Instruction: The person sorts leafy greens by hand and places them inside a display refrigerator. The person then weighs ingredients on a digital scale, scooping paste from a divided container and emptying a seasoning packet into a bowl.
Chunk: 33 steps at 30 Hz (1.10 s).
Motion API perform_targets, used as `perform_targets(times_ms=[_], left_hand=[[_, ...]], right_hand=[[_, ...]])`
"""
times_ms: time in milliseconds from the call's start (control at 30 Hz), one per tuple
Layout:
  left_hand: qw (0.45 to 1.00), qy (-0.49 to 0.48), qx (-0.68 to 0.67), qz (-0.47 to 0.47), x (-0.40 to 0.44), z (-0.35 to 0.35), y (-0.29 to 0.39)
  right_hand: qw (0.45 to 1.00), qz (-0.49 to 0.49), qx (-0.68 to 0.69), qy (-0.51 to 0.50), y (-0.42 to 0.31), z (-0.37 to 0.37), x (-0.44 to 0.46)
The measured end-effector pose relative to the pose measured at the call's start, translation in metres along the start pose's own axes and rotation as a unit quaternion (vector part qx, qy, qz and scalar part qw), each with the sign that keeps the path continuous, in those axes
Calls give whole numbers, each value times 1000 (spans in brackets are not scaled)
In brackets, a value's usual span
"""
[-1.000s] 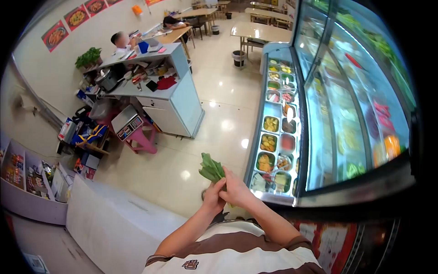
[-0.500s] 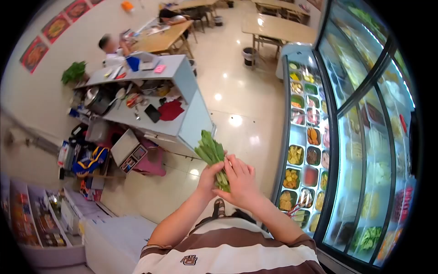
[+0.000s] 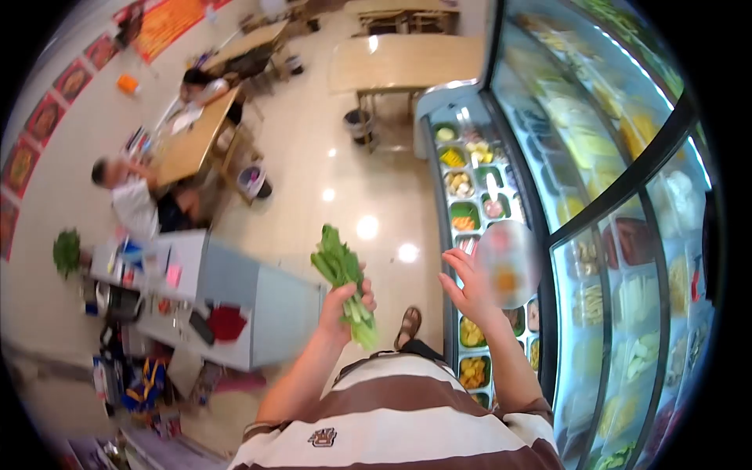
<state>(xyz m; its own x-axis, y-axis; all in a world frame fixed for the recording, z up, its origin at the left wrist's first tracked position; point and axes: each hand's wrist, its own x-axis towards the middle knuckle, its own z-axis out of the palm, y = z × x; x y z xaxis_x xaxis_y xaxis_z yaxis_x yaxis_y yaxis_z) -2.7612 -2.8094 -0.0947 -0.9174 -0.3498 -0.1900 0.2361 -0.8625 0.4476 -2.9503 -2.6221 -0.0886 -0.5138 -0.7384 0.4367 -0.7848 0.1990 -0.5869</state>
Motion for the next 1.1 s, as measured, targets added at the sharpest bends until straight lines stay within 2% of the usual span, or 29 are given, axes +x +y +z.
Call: perform_targets(times_ms=[200,267,433,667,800,900,1000,1033,1100], left_hand=[[999,-18,1,-32,145,32,18],[998,-22,-8,-63,190,47,23],[990,-31,-27,-139,323,46,33],[979,-58,-15,-195,548,59,53],[981,-17,-13,-194,639,76,70],[981,-14,-16,-193,685,71,77],[981,13,-33,-191,712,70,81],[981,11,-29,-191,718,72,82],[982,2,-30,-187,730,76,82]], right_hand=[[982,-7,-186,36,136,-60,129],[972,17,-228,47,173,-84,166],[936,0,-334,108,278,-126,263],[881,-80,-443,144,421,-170,499],[862,-84,-490,100,496,-190,627],[827,-88,-543,115,544,-197,688],[798,-17,-601,29,574,-199,713],[784,1,-620,29,578,-195,718],[800,52,-597,-23,565,-197,726]])
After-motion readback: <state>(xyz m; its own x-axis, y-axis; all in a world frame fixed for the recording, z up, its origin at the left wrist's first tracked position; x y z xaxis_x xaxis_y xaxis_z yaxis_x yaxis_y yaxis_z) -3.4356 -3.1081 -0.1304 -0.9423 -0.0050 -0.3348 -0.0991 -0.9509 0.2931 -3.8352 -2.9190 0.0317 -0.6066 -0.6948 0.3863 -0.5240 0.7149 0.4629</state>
